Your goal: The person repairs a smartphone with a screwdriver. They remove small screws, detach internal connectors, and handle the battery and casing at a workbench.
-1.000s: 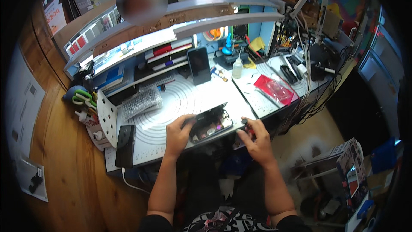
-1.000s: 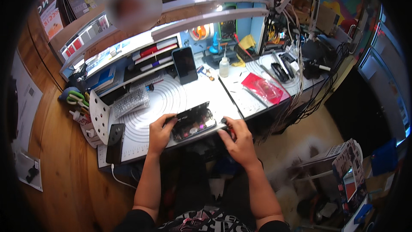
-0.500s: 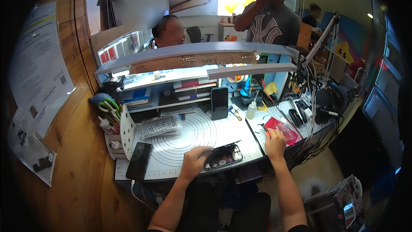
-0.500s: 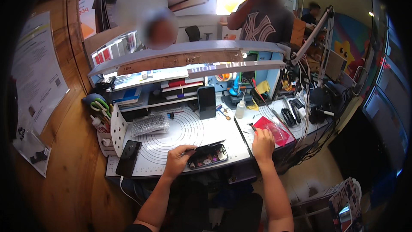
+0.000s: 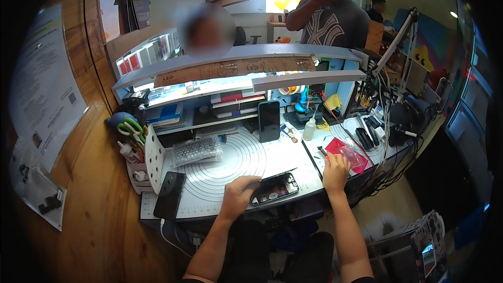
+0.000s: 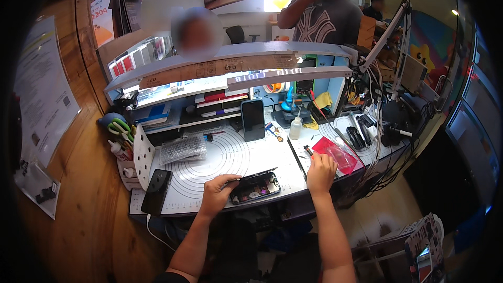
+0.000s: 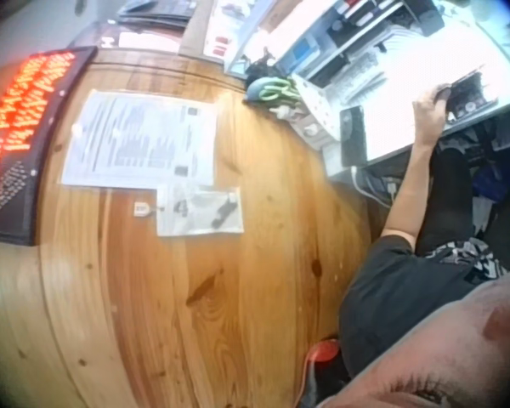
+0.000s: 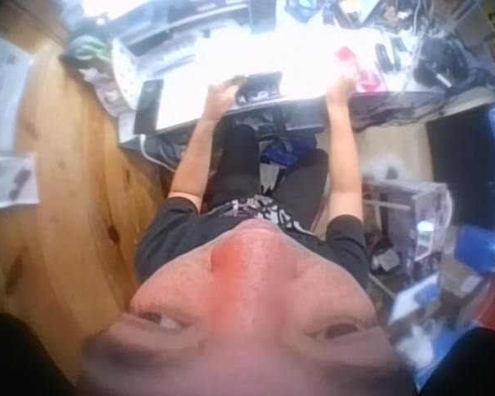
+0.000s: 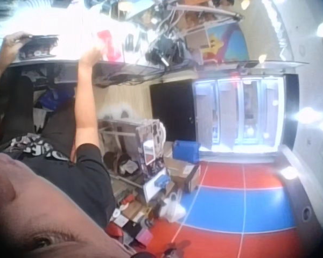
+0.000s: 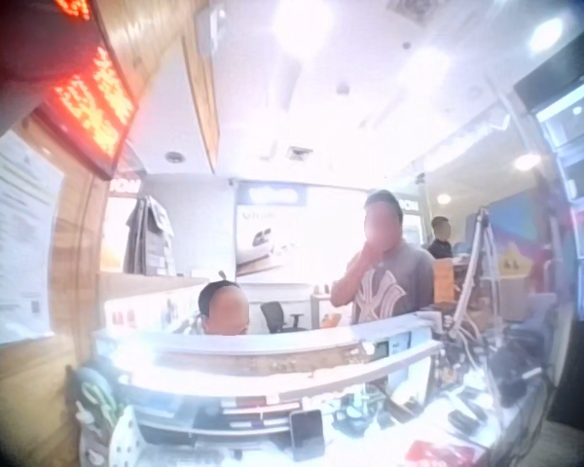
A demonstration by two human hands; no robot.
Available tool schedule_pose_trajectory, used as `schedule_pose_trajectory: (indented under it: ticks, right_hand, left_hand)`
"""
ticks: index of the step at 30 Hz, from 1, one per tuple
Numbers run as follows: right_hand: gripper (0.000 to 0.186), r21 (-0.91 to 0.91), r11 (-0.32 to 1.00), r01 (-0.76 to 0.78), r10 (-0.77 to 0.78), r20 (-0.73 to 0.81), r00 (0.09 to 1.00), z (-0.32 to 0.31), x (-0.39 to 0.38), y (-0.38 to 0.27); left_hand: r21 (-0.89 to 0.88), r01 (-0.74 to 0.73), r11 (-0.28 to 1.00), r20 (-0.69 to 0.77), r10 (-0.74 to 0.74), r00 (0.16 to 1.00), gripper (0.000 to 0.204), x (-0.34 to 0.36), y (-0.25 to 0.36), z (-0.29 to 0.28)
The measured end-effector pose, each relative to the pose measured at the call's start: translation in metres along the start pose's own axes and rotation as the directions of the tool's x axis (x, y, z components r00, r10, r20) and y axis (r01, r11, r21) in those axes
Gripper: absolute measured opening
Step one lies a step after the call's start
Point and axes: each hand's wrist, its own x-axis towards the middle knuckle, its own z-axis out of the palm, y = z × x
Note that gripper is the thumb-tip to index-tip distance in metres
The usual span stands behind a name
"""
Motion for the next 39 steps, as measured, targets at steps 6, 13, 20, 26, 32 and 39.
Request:
schedule_pose_trajectory:
  ticks: [6,13,20,26,32,39]
  right_hand:
    - [0.021,0.024,1.000,-0.011,0.011,0.012,1.000,0.001,-0.001,0.002]
    - [0.020,0.056,0.998,-0.029,0.028,0.025,0.999,0.001,-0.002,0.002]
    - [0.020,0.067,0.997,-0.023,0.022,0.012,1.000,-0.001,-0.002,0.001]
    - [0.018,0.054,0.998,-0.021,0.021,0.012,1.000,0.000,-0.002,0.002]
    - [0.017,0.032,0.999,-0.020,0.019,0.018,1.000,0.001,-0.002,0.000]
    - [0.020,0.030,0.999,-0.010,0.010,0.000,1.000,-0.001,-0.003,0.000]
  left_hand:
    - [-0.028,-0.003,1.000,-0.002,0.003,1.000,0.020,0.001,0.001,0.002]
    - [0.031,-0.003,1.000,-0.006,0.003,1.000,0.020,0.001,-0.001,0.000]
    - [0.003,0.002,1.000,-0.010,-0.002,1.000,0.020,0.000,-0.003,0.001]
    - [0.005,0.005,1.000,-0.007,-0.005,1.000,0.020,0.001,-0.001,0.002]
    - [0.006,-0.004,1.000,0.002,0.004,1.000,0.024,0.001,-0.005,0.001]
    - [0.041,-0.020,0.999,-0.022,0.021,1.000,0.027,0.000,0.004,0.000]
